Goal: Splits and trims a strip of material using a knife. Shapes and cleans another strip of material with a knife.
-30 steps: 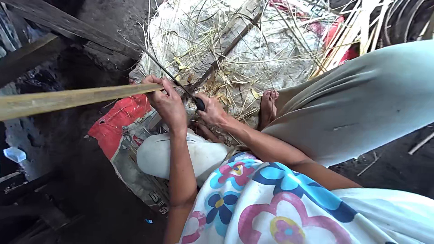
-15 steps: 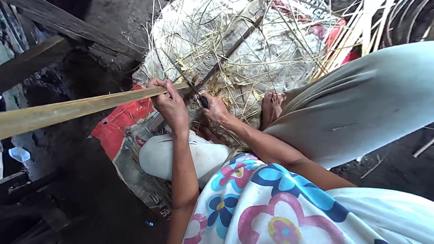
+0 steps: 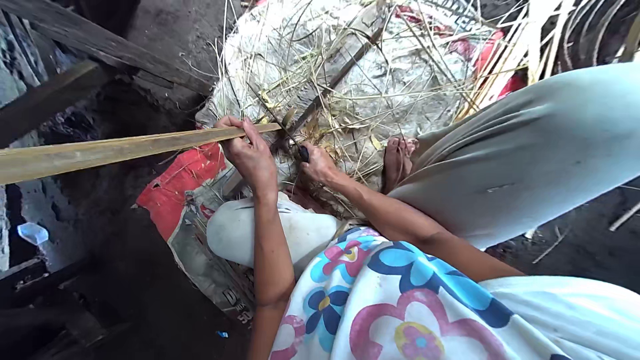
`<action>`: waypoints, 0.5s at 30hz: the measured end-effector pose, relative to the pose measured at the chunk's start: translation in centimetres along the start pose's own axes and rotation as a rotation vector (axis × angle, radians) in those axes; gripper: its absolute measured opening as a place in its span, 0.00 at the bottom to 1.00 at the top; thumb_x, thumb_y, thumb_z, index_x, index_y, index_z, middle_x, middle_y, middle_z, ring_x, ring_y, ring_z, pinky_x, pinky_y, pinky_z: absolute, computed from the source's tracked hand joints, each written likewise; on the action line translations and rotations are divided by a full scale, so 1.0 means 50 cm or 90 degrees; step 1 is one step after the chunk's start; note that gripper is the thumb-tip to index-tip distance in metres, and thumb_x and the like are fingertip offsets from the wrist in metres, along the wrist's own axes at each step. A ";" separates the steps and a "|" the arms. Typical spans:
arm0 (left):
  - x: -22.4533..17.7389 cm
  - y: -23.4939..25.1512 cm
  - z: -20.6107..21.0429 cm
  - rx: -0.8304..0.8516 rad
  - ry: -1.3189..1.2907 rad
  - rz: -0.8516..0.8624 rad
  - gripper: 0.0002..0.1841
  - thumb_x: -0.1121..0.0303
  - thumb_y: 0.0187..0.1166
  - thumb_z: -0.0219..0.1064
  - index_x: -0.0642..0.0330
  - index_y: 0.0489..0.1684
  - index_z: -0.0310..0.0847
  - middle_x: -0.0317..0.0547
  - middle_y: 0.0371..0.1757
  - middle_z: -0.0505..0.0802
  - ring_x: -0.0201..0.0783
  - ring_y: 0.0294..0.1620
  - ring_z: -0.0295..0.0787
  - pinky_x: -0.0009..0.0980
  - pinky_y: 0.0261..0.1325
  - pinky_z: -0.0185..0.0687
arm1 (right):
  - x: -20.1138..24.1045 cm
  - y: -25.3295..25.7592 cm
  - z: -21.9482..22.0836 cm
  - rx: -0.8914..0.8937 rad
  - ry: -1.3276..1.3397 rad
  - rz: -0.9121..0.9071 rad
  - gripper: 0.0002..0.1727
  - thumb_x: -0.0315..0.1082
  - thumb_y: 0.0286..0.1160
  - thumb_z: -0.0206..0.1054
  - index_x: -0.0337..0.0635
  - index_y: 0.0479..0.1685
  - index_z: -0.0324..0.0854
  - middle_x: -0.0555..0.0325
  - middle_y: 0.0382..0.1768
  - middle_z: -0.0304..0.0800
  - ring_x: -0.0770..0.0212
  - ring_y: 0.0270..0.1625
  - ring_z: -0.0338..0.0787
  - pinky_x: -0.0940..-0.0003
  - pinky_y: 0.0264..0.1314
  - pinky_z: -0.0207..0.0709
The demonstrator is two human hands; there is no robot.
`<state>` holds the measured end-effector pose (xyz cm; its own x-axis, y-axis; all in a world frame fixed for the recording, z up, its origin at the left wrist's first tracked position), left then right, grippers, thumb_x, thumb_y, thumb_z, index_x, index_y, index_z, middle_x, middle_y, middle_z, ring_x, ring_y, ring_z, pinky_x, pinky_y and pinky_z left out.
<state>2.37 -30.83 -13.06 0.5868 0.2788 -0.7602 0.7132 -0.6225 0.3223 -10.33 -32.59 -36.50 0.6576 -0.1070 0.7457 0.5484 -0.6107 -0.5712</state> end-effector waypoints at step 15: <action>0.056 -0.010 -0.017 0.052 -0.096 -0.025 0.09 0.76 0.83 0.63 0.72 0.54 0.75 0.49 0.46 0.86 0.34 0.46 0.88 0.32 0.53 0.89 | -0.031 0.016 0.016 0.014 0.042 0.006 0.30 0.30 0.72 0.70 0.43 0.77 0.74 0.33 0.56 0.89 0.32 0.60 0.90 0.30 0.61 0.79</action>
<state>3.99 -29.11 -14.87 0.4904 0.1944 -0.8496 0.6973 -0.6723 0.2487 -10.51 -32.28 -38.35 0.6276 -0.1647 0.7609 0.5539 -0.5924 -0.5850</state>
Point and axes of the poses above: each hand's wrist, its own y-axis towards the middle knuckle, its own z-axis out of the palm, x = y × z, the point moved 10 cm from there along y, towards the middle knuckle
